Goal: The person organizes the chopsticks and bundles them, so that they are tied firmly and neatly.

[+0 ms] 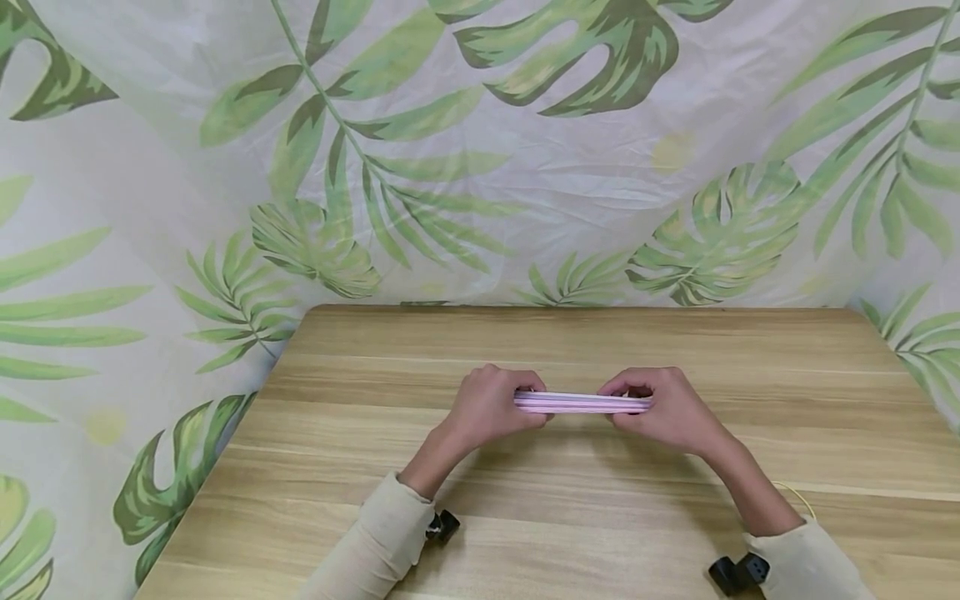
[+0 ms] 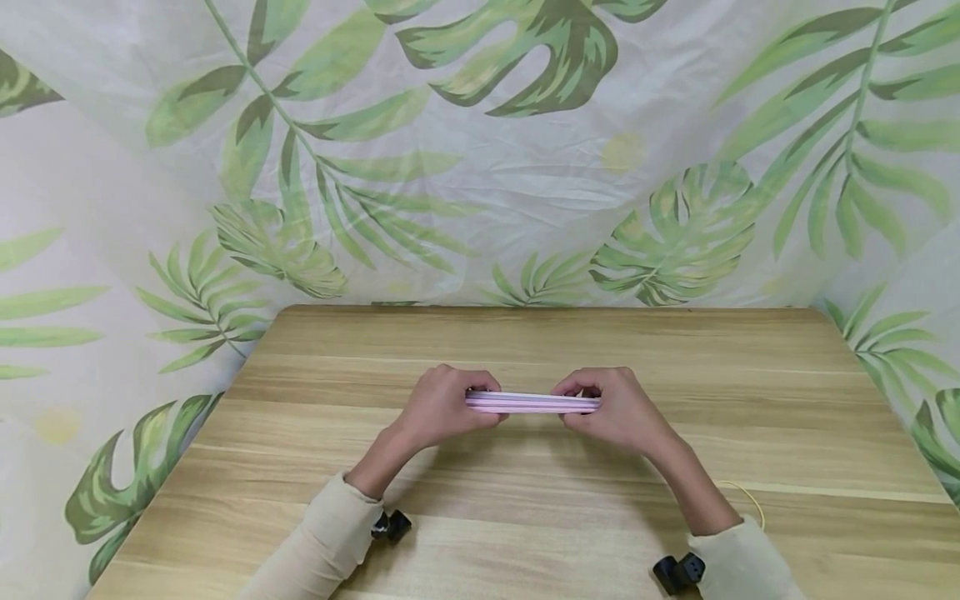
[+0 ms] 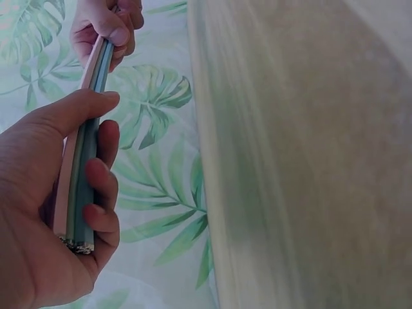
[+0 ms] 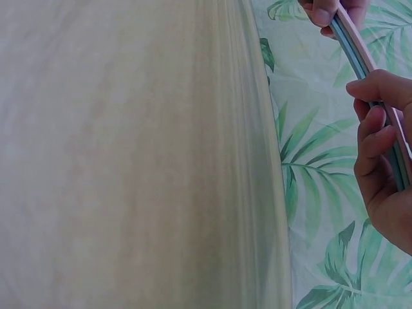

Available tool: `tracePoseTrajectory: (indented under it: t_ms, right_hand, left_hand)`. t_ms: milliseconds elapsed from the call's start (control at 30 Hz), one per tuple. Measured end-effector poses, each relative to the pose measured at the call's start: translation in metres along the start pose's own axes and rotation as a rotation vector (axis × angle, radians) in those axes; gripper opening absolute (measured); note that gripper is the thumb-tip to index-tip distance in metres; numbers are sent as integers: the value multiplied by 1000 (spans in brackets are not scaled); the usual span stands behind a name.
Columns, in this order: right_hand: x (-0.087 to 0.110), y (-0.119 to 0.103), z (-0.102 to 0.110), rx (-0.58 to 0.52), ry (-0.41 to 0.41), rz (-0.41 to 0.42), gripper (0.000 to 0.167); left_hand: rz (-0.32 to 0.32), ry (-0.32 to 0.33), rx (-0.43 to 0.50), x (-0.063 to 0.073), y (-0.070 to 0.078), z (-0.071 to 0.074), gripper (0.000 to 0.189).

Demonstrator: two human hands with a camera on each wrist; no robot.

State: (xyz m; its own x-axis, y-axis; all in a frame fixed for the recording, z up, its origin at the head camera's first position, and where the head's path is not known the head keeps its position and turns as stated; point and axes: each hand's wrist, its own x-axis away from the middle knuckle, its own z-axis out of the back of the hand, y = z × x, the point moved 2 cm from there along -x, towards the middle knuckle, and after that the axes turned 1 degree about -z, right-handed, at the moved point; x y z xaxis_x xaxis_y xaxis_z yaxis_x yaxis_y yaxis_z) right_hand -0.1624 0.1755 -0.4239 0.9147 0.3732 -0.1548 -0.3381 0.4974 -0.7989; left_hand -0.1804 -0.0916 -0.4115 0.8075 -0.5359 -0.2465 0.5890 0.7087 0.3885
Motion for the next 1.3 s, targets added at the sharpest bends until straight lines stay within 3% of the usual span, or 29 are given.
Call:
tracePoseTrajectory:
  t_ms: [267, 633, 933, 1100, 1300]
  right_hand:
    - [0, 1, 0, -13, -16, 4, 21]
    - [8, -1, 9, 4, 5, 22, 26]
    - [14, -2, 7, -132, 51, 35, 32]
    - [14, -4, 4, -242, 100, 39, 44]
    - [14, -2, 2, -307, 136, 84, 74]
  left_hand:
    - [-71, -77, -35, -1, -1, 3, 14]
    - [-55, -99, 28, -1, -5, 9, 12]
    - [-23, -106, 100, 1, -2, 9, 11]
    - [-23, -92, 84, 0, 3, 9, 11]
    - [-46, -88, 65, -4, 7, 6, 10]
